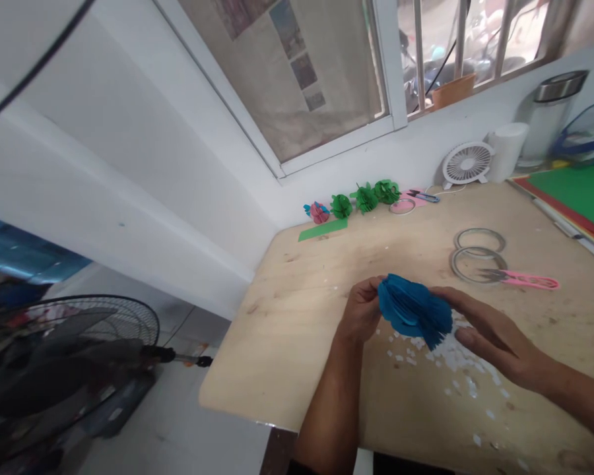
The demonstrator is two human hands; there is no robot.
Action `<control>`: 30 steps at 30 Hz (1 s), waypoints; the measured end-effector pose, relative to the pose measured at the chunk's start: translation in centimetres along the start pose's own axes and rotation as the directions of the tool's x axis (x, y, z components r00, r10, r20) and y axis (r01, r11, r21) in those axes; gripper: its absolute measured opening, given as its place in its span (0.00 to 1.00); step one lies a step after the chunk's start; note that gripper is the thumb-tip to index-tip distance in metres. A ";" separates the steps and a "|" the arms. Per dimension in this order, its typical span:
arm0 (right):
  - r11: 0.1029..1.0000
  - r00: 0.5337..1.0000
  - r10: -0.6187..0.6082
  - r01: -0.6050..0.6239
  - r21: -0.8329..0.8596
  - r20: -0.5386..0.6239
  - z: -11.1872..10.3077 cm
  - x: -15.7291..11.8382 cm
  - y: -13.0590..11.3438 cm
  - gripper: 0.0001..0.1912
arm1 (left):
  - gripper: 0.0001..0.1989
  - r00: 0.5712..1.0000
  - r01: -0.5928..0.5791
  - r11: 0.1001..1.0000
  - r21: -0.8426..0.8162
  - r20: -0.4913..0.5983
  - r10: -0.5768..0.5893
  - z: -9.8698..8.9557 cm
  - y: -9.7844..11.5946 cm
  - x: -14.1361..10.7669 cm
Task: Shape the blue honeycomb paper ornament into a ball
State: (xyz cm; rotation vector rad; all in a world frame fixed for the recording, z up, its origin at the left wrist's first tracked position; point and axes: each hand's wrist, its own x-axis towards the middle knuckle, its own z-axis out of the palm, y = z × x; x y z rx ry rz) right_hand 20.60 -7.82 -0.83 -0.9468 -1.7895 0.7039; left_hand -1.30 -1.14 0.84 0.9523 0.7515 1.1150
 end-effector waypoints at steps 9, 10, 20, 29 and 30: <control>0.856 0.945 0.271 -0.323 0.403 0.181 0.2 0.6 -0.1 0.26 | 0.15 0.927 -0.195 0.976 0.098 0.343 0.150 -0.6 1.4 -0.8; 0.830 0.935 0.278 -0.350 0.434 0.222 0.1 0.6 -0.3 0.26 | 0.14 0.912 -0.213 0.972 0.099 0.378 0.162 -0.6 1.5 -0.9; 0.694 0.911 0.235 -0.402 0.598 0.340 0.0 0.9 -0.3 0.29 | 0.12 0.810 -0.394 0.900 0.184 0.533 0.245 -0.4 2.9 -1.3; 0.692 0.926 0.298 -0.377 0.616 0.232 0.2 1.2 -0.6 0.25 | 0.11 0.851 -0.380 0.904 0.194 0.455 0.260 -0.2 2.5 -1.2; 0.690 0.927 0.305 -0.373 0.621 0.217 0.3 1.3 -0.7 0.25 | 0.11 0.852 -0.373 0.909 0.188 0.457 0.256 -0.2 2.4 -1.2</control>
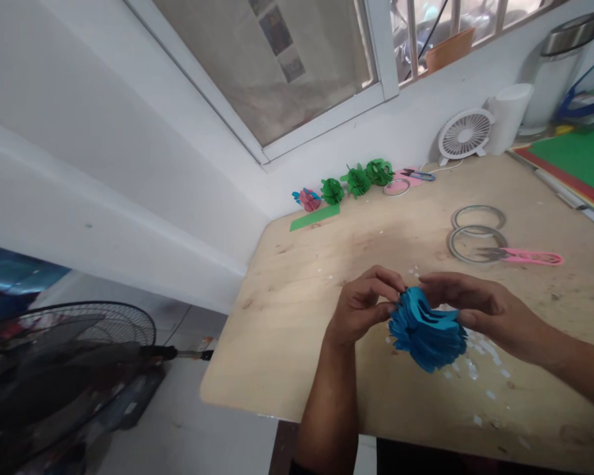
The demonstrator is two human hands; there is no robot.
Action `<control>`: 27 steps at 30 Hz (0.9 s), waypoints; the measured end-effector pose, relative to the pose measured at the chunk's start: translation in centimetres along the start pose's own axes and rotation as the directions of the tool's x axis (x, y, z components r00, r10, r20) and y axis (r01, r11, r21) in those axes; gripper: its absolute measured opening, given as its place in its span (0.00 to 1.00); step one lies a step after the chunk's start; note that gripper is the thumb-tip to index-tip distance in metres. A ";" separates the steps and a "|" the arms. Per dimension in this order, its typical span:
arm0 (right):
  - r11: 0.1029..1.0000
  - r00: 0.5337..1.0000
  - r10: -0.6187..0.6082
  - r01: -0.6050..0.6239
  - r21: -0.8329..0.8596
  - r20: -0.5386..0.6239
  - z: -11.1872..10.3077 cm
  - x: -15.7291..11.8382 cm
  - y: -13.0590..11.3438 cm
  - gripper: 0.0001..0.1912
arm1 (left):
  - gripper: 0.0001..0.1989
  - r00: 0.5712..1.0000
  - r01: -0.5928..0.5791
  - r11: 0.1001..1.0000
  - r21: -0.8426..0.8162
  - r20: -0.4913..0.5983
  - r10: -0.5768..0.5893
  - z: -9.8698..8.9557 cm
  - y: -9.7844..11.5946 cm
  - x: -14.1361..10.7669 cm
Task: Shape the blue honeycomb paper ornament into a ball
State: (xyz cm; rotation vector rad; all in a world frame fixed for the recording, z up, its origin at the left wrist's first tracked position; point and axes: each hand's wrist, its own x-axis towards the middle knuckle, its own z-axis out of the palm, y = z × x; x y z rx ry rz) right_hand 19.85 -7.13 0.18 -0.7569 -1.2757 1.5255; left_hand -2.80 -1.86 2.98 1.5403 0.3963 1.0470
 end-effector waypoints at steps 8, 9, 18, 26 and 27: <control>0.998 0.997 0.036 -0.033 0.046 -0.062 0.0 0.1 0.4 0.21 | 0.10 0.999 0.035 0.997 -0.065 0.004 -0.035 0.0 -0.8 -0.1; 0.999 0.997 0.034 -0.032 0.038 -0.068 0.0 0.1 0.4 0.21 | 0.10 0.999 0.038 0.996 -0.080 0.002 -0.038 0.0 -0.9 -0.1; 0.996 0.996 0.088 -0.087 -0.033 0.011 0.4 -0.1 -0.2 0.26 | 0.12 0.997 0.080 0.981 -0.174 0.004 -0.080 0.0 -1.3 -0.3; 0.990 1.000 0.018 -0.020 -0.139 -0.016 0.8 -0.1 -0.6 0.17 | 0.13 0.993 0.119 0.968 -0.222 0.013 -0.119 0.0 -1.3 -0.3; 0.987 0.999 0.010 -0.015 -0.160 -0.032 0.9 -0.1 -0.7 0.17 | 0.14 0.992 0.125 0.969 -0.213 0.003 -0.127 0.0 -1.4 -0.3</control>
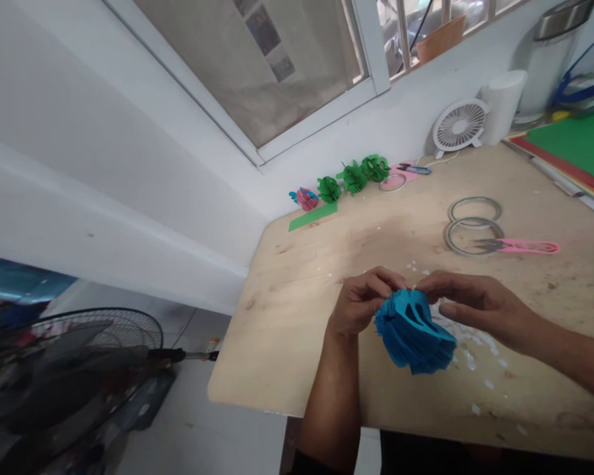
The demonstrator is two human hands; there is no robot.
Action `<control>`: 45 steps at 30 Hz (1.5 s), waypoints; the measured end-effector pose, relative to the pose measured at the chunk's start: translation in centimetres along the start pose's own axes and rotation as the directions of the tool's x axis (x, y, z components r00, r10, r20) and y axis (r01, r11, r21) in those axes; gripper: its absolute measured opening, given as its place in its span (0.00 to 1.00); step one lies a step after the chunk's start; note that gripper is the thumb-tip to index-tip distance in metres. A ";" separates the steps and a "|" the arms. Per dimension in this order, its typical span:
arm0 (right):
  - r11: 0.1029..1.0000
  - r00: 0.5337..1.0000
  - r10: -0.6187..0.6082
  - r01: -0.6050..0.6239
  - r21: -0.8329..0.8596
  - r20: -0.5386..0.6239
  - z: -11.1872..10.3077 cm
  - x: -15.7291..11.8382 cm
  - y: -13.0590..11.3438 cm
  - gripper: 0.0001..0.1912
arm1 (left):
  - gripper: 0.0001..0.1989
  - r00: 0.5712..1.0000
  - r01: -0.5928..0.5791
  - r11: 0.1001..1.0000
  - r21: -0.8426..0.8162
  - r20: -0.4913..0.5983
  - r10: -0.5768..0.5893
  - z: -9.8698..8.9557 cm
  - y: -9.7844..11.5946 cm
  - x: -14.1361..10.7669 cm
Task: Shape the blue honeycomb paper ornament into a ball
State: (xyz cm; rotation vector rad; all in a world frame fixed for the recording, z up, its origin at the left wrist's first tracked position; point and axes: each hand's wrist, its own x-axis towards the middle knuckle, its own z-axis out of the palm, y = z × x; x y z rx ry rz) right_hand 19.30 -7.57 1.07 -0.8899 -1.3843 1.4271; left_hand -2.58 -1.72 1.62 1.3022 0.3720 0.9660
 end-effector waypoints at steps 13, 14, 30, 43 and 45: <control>0.993 0.997 -0.072 0.070 -0.094 -0.021 0.1 0.3 0.0 0.15 | 0.18 0.994 0.098 0.995 -0.019 -0.055 -0.099 -0.1 -1.0 -0.1; 0.994 0.997 -0.064 0.060 -0.095 -0.037 0.2 0.3 0.0 0.15 | 0.18 0.994 0.099 0.995 -0.030 -0.038 -0.100 0.0 -1.0 0.0; 0.990 0.995 -0.090 0.087 -0.110 -0.030 -0.2 0.5 0.0 0.13 | 0.22 0.981 0.153 0.988 -0.027 -0.120 -0.155 -0.3 -1.4 0.0; 0.997 0.993 -0.053 0.047 -0.057 -0.106 0.3 0.3 0.1 0.15 | 0.26 0.970 0.178 0.984 -0.009 -0.166 -0.177 -0.6 -1.8 0.2; 0.998 0.995 -0.043 0.039 -0.051 -0.091 0.3 0.4 0.1 0.15 | 0.26 0.972 0.177 0.984 -0.010 -0.155 -0.176 -0.6 -1.8 0.2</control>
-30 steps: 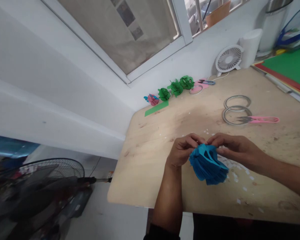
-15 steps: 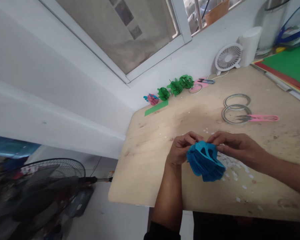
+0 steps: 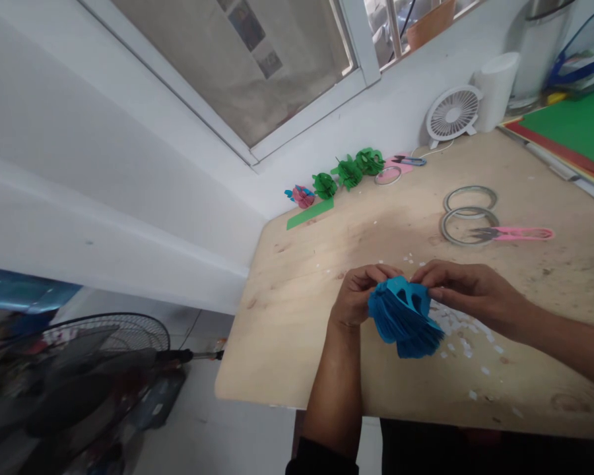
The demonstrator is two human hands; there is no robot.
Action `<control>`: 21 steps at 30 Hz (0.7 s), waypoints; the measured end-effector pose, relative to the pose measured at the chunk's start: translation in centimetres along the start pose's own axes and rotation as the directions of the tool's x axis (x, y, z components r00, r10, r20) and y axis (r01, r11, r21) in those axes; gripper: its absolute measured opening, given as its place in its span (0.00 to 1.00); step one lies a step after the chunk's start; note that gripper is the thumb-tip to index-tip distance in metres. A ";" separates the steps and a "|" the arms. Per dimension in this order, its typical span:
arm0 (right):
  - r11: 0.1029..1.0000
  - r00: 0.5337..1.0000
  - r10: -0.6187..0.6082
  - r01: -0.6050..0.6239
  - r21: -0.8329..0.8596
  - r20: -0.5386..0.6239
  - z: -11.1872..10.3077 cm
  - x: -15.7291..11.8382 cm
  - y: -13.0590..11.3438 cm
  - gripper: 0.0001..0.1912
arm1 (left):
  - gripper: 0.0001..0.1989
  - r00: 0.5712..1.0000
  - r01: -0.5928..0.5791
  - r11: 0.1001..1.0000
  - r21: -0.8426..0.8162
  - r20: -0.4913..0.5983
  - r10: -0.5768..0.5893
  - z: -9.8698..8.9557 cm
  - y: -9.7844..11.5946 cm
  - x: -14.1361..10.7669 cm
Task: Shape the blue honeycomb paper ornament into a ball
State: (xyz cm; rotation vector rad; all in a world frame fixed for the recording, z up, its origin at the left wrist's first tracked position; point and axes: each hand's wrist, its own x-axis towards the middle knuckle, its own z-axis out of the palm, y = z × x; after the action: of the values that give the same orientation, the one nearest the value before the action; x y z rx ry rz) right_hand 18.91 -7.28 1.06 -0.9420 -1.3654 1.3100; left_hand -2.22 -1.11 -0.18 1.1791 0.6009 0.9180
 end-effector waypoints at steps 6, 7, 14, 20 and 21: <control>0.997 0.999 0.042 -0.044 0.059 0.034 -0.2 0.1 0.3 0.14 | 0.23 0.999 0.015 1.000 -0.023 0.043 -0.014 -0.1 0.0 -0.1; 0.995 0.997 0.065 -0.067 0.069 0.039 -0.2 0.1 0.2 0.15 | 0.23 0.999 0.015 0.999 -0.028 0.050 -0.013 -0.1 0.0 -0.1; 0.988 0.990 0.125 -0.131 0.087 0.069 0.0 -0.1 0.0 0.16 | 0.19 0.997 0.006 0.998 -0.065 0.075 -0.001 0.0 0.0 -0.3; 0.990 0.988 0.128 -0.133 0.051 0.083 -0.3 0.0 0.2 0.16 | 0.17 0.995 0.004 0.997 -0.072 0.098 0.003 -0.1 -0.2 -0.2; 0.989 0.987 0.132 -0.137 0.055 0.087 -0.3 0.0 0.3 0.16 | 0.17 0.995 0.003 0.997 -0.075 0.104 0.005 -0.1 -0.2 -0.2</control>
State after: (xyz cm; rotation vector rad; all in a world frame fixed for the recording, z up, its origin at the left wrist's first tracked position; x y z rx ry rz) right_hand 19.15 -7.21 0.78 -0.9611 -1.3364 1.4995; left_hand -2.35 -1.25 -0.38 1.1522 0.4780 0.8671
